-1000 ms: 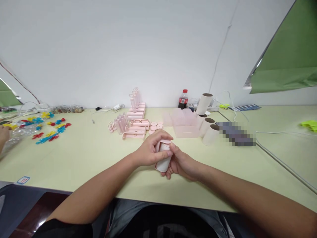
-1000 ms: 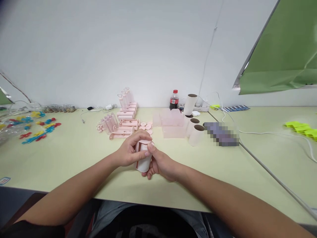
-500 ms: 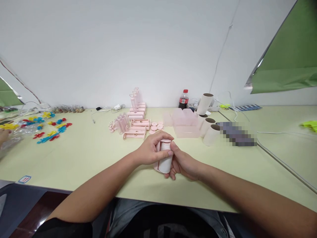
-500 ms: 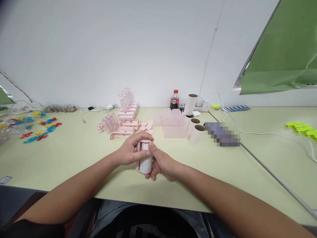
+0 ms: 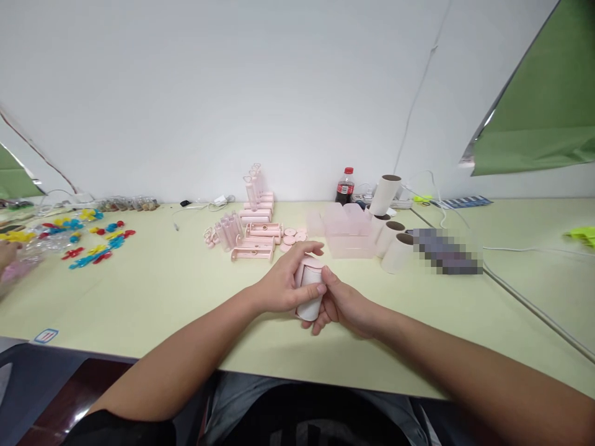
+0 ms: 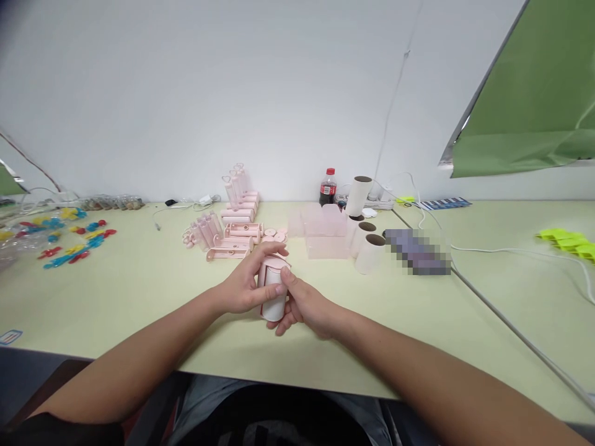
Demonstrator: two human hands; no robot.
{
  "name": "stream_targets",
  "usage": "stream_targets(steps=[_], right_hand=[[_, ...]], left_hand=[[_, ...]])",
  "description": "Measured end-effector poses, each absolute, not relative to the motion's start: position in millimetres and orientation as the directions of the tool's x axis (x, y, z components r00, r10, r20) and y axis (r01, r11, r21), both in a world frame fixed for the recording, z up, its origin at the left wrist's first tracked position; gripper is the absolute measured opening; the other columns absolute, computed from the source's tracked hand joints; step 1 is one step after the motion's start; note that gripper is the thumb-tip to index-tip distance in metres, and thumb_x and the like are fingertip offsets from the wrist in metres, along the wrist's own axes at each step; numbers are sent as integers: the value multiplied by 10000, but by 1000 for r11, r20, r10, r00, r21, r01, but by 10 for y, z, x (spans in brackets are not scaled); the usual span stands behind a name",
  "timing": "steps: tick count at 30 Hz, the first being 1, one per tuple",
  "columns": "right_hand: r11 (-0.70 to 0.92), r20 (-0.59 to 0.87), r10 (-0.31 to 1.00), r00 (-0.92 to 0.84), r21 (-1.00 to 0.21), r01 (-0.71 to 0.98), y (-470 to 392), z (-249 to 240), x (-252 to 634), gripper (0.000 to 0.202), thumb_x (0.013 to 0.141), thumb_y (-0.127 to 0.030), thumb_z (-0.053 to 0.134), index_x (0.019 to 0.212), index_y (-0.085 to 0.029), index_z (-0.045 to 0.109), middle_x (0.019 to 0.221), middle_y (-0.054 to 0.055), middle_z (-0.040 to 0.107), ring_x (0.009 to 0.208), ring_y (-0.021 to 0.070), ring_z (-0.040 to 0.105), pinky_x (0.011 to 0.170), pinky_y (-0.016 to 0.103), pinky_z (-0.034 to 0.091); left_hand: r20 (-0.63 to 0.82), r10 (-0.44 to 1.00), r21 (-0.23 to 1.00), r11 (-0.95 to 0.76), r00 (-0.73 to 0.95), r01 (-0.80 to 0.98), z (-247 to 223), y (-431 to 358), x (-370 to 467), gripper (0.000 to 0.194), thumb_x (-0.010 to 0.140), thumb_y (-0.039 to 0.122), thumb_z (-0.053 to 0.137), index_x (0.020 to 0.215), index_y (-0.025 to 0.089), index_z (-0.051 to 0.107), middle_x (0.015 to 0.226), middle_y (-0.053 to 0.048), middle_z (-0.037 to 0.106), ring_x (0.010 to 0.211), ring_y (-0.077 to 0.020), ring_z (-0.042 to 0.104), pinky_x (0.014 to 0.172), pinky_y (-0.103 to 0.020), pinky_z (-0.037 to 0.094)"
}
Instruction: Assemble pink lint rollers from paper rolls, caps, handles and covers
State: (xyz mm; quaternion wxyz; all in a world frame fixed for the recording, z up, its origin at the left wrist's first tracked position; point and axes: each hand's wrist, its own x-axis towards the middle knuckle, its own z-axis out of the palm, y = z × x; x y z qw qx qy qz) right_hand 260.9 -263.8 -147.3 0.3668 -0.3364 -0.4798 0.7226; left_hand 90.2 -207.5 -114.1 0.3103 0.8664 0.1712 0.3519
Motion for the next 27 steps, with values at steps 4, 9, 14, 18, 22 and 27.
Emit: stream_targets(steps=[4,9,14,18,22,27], right_hand=[[-197,-89,902,-423,-956,-218,-2599,-1492,2652,602,905,-711,378,1089,-175,578,870,106,692,738,198,676,642,329,576],[-87,-14,925,-379,-980,-177,-2570,-1493,2684,500,902,-659,467,1068,-194,550,906,73,658,775,196,670,664,342,569],[0,-8,956,-293,-1000,25,-2585,-1439,2686,492,847,-566,616,1143,-190,504,855,33,618,597,148,622,485,262,486],[41,9,977,-212,-988,150,-2570,-1398,2704,461,837,-447,653,1187,-195,489,894,20,604,516,89,526,427,225,411],[50,9,982,-189,-975,217,-2549,-1378,2739,446,821,-373,666,1195,-207,489,894,18,607,599,121,552,461,229,431],[17,-23,987,-156,-969,245,-2544,-1351,2768,440,800,-332,685,1171,-220,478,963,38,622,780,190,625,567,268,500]], left_hand=[[463,640,722,-674,613,159,-1196,-2033,910,745,831,415,662,1440,245,269,1294,-115,496,1156,-250,524,974,-395,442],[402,755,770,-585,519,255,-1174,-1956,917,585,831,457,646,1316,201,442,1230,-106,558,1117,-266,552,955,-407,449],[385,764,779,-570,517,262,-1190,-1915,901,491,889,475,567,1278,187,482,1233,-101,580,1102,-258,566,963,-405,446],[425,723,782,-596,545,180,-1272,-1897,905,522,929,439,511,1372,191,388,1336,-132,515,1184,-265,529,984,-413,439],[422,715,812,-572,557,119,-1316,-1904,917,600,915,433,550,1423,221,312,1413,-152,448,1273,-292,472,976,-426,455],[380,719,849,-521,582,90,-1321,-1938,944,535,912,436,558,1379,253,370,1402,-137,446,1038,-250,594,773,-366,541]])
